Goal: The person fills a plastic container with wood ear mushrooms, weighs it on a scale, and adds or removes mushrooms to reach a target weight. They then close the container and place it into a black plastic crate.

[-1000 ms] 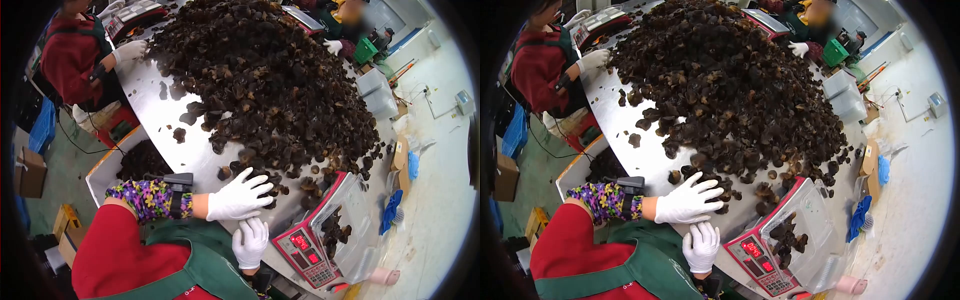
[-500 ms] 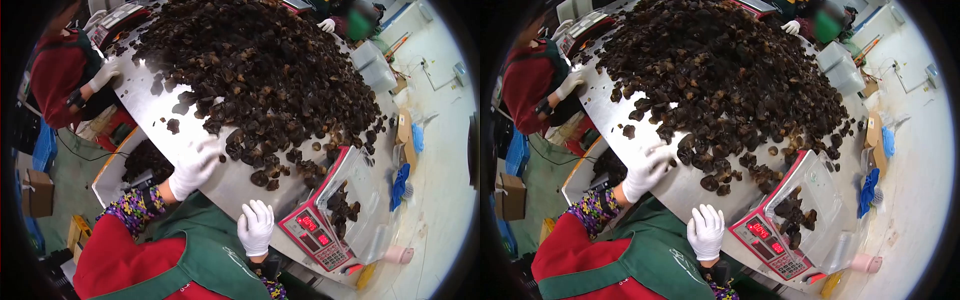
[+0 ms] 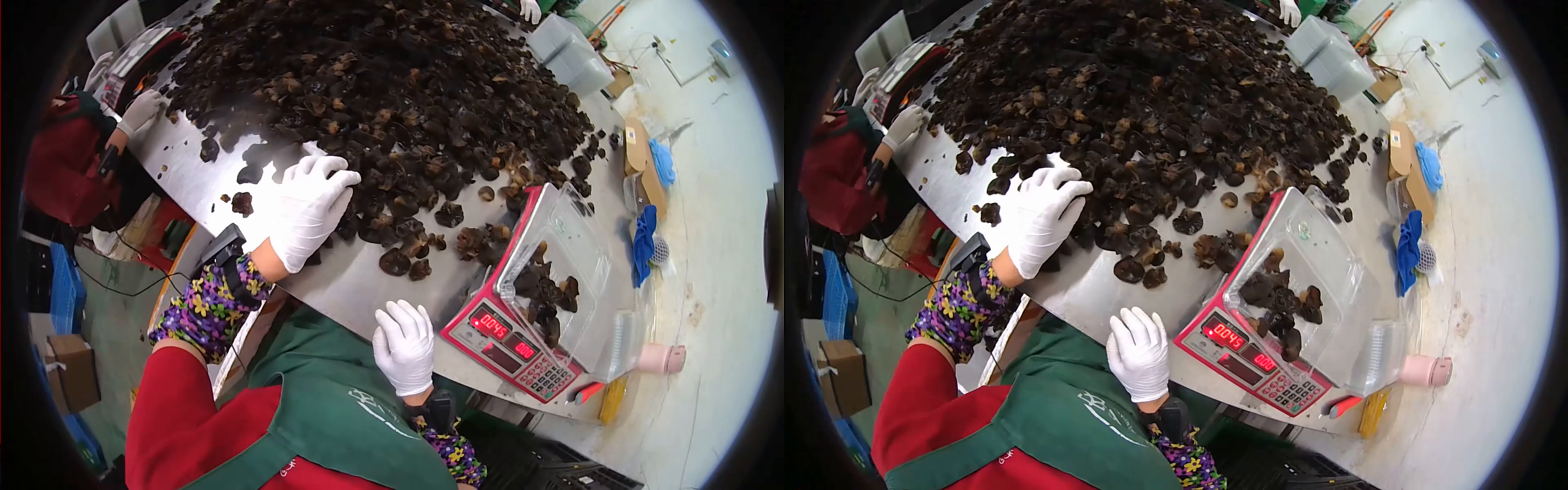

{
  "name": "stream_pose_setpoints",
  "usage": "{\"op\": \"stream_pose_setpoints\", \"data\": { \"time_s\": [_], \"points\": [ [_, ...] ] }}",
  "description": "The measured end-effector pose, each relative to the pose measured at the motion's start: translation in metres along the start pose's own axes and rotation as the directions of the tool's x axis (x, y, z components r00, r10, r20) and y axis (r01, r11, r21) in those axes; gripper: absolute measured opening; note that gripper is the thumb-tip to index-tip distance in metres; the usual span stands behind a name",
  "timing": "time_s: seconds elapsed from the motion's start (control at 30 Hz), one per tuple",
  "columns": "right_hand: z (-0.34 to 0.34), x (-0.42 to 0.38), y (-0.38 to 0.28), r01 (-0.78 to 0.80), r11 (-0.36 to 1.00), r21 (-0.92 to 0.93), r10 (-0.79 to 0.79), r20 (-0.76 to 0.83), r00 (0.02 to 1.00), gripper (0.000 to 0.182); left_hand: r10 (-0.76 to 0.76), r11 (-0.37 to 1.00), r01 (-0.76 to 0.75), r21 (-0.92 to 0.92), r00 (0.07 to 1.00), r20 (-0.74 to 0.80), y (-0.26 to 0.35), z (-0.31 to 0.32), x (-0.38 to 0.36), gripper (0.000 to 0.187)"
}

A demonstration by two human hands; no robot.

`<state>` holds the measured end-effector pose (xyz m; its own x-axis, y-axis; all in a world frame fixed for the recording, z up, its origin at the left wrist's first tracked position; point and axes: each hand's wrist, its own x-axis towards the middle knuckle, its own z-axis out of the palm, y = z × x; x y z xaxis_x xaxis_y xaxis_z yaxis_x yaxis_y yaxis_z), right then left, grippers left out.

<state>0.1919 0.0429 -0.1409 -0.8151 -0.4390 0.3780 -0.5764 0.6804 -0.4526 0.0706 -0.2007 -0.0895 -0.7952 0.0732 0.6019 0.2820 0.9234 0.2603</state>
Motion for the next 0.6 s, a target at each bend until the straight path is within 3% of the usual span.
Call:
{"op": "stream_pose_setpoints", "data": {
  "time_s": [0.03, 0.13, 0.27, 0.5, 0.57, 0.6],
  "points": [
    [0.000, 0.000, 0.000, -0.010, 1.000, -0.005, 0.010, -0.001, 1.000, 0.032, -0.013, 1.000, 0.014, 0.015, 0.998, -0.064, 0.006, 0.001, 0.000, 0.022],
    [0.001, 0.000, 0.001, 0.003, 1.000, -0.010, -0.003, -0.005, 1.000, 0.031, 0.019, 0.985, -0.012, -0.171, 0.999, 0.039, 0.032, 0.009, -0.002, 0.024],
    [0.002, 0.000, 0.001, 0.021, 1.000, -0.014, -0.021, -0.016, 1.000, 0.031, 0.106, 0.987, -0.090, -0.137, 0.988, 0.116, 0.051, 0.034, -0.004, 0.016],
    [0.002, 0.000, 0.002, 0.030, 0.999, 0.010, -0.030, -0.043, 0.999, 0.031, 0.113, 0.969, -0.098, -0.225, 0.992, 0.059, 0.047, 0.043, 0.002, 0.017],
    [0.002, -0.001, 0.003, 0.031, 0.999, 0.013, -0.031, -0.045, 0.999, 0.031, 0.141, 0.972, -0.119, -0.204, 0.985, 0.097, 0.053, 0.042, 0.008, 0.022],
    [0.002, -0.001, 0.003, 0.040, 0.999, 0.009, -0.040, -0.042, 0.998, 0.031, 0.171, 0.984, -0.149, -0.101, 0.953, 0.251, 0.056, 0.046, 0.008, 0.026]
  ]
}}
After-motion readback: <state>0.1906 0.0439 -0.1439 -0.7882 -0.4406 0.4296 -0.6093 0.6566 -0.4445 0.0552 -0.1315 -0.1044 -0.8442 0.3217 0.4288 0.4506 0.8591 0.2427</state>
